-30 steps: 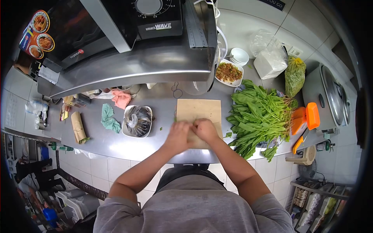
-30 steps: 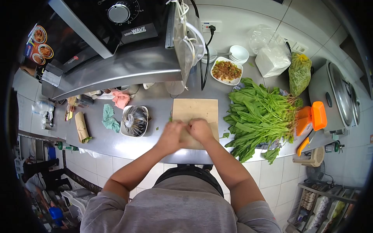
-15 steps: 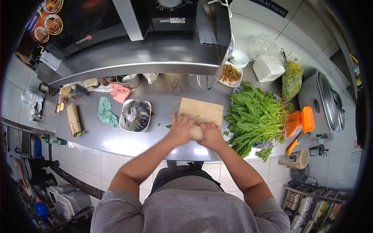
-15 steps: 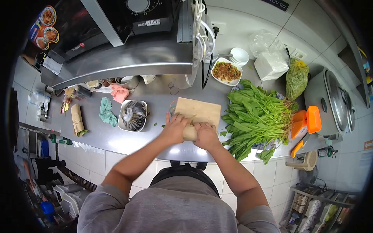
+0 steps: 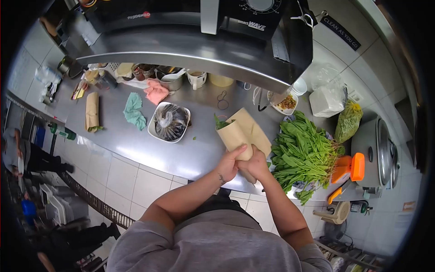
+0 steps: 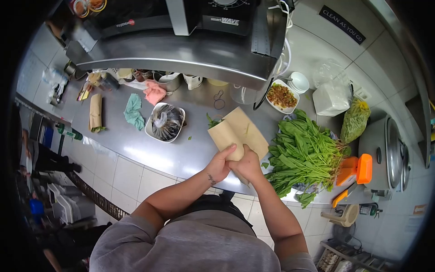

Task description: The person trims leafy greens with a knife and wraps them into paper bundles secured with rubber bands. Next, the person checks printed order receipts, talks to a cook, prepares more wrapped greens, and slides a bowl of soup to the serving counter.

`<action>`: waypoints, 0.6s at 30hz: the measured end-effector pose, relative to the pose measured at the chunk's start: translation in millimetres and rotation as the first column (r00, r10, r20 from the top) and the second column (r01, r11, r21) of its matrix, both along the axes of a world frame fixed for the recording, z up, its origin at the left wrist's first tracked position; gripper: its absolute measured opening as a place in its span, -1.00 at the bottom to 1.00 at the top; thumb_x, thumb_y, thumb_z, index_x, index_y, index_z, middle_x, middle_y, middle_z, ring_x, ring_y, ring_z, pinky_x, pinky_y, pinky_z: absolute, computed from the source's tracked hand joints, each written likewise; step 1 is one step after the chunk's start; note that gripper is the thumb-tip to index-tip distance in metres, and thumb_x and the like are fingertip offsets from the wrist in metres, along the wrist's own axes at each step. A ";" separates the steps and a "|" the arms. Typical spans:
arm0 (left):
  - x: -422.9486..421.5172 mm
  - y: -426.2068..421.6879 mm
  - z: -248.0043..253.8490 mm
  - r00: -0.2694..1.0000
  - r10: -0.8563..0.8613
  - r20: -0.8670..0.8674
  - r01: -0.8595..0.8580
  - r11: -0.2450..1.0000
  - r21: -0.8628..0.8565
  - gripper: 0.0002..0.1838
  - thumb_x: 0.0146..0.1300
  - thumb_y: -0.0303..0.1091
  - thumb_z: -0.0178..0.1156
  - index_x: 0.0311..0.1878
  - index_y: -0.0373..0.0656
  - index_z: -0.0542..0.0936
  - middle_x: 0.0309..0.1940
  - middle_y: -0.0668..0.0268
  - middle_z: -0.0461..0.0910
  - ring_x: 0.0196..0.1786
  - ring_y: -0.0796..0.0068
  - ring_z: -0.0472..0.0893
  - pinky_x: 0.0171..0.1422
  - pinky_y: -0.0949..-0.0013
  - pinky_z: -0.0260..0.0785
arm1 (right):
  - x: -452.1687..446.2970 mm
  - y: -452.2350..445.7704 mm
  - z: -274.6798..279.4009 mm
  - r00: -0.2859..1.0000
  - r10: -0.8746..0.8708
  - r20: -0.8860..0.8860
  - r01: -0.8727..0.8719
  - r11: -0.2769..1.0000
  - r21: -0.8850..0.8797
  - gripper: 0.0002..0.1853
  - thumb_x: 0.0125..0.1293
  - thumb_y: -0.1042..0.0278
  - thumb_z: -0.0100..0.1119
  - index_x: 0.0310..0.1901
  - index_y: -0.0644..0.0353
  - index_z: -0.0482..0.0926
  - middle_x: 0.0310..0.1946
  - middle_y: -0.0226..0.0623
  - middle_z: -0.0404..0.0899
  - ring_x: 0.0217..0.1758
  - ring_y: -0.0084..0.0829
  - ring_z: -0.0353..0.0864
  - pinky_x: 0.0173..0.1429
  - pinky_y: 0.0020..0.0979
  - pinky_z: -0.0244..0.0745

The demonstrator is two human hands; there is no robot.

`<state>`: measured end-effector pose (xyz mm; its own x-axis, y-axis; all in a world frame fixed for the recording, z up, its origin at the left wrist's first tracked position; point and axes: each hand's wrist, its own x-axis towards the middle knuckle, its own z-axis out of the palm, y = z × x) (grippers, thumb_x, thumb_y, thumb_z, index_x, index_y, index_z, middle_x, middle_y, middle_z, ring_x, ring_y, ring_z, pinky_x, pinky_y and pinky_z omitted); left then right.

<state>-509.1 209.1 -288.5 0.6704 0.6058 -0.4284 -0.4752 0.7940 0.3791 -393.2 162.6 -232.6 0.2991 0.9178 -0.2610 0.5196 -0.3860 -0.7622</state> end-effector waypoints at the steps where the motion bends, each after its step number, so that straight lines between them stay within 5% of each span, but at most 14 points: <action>1: 1.8 0.2 0.9 0.999 -0.007 0.051 0.006 1.000 0.027 -0.46 0.26 -0.21 0.29 0.26 -0.11 0.37 0.08 0.30 0.54 0.15 0.42 0.54 0.22 0.26 0.41 | 1.9 -0.9 9.4 0.985 -0.007 -0.170 0.012 1.000 0.028 -0.35 -0.20 0.24 0.47 -0.03 0.38 0.50 -0.22 -0.03 0.65 -0.21 -0.16 0.68 -0.11 -0.29 0.57; 3: 3.0 -1.5 0.1 0.995 0.016 0.100 -0.022 0.998 0.055 -0.47 0.27 -0.22 0.28 0.26 -0.13 0.38 0.08 0.28 0.54 0.15 0.40 0.54 0.24 0.26 0.40 | 9.8 -2.9 11.3 0.875 -0.017 -0.484 0.028 0.999 0.016 -0.36 -0.12 0.34 0.46 0.05 0.40 0.49 -0.22 -0.16 0.65 -0.21 -0.36 0.65 -0.12 -0.34 0.56; 6: 2.0 -2.7 -12.2 0.989 -0.034 0.146 0.016 0.992 0.122 -0.43 0.31 -0.15 0.22 0.29 -0.21 0.36 0.14 0.19 0.52 0.21 0.33 0.50 0.36 0.22 0.30 | 17.4 -3.8 4.3 0.764 -0.043 -0.643 0.007 0.998 -0.058 -0.36 -0.06 0.27 0.47 0.08 0.36 0.49 -0.15 -0.16 0.63 -0.19 -0.32 0.65 -0.12 -0.34 0.56; 14: 5.9 -13.7 -22.5 0.993 0.046 0.106 -0.053 0.996 0.069 -0.47 0.23 -0.15 0.26 0.19 -0.21 0.43 0.00 0.20 0.57 0.07 0.32 0.58 0.24 0.19 0.41 | 27.6 0.3 -28.2 0.644 -0.082 -0.761 -0.077 0.982 -0.171 -0.34 0.11 0.09 0.42 0.12 0.40 0.46 -0.15 -0.15 0.62 -0.21 -0.33 0.67 -0.16 -0.34 0.57; 16: 6.6 -10.4 -25.6 0.987 0.071 0.144 -0.061 0.996 -0.071 -0.47 0.20 -0.17 0.27 0.17 -0.24 0.45 -0.01 0.20 0.58 0.05 0.32 0.59 0.20 0.20 0.44 | 21.6 7.0 -17.7 0.870 -0.029 -0.492 -0.078 0.977 -0.196 -0.32 0.17 0.06 0.37 0.15 0.44 0.42 -0.12 -0.05 0.62 -0.20 -0.26 0.68 -0.14 -0.30 0.56; 17: 6.0 -7.8 -26.5 0.985 0.097 0.145 -0.088 0.994 -0.066 -0.48 0.19 -0.19 0.28 0.16 -0.22 0.46 0.01 0.19 0.58 0.07 0.33 0.58 0.20 0.19 0.44 | 19.0 12.0 -12.6 0.992 0.083 -0.097 -0.104 0.965 -0.240 -0.24 0.17 0.01 0.36 0.20 0.47 0.36 -0.09 0.10 0.60 -0.12 -0.12 0.67 -0.09 -0.22 0.54; 18: 6.0 -5.5 -25.3 0.984 0.106 0.141 -0.099 0.994 -0.056 -0.48 0.19 -0.19 0.28 0.16 -0.22 0.46 0.01 0.19 0.58 0.07 0.33 0.58 0.20 0.19 0.44 | 11.8 9.5 -5.9 0.990 0.095 -0.101 -0.116 0.966 -0.229 -0.24 0.17 0.01 0.36 0.20 0.47 0.36 -0.09 0.10 0.60 -0.12 -0.12 0.67 -0.09 -0.22 0.54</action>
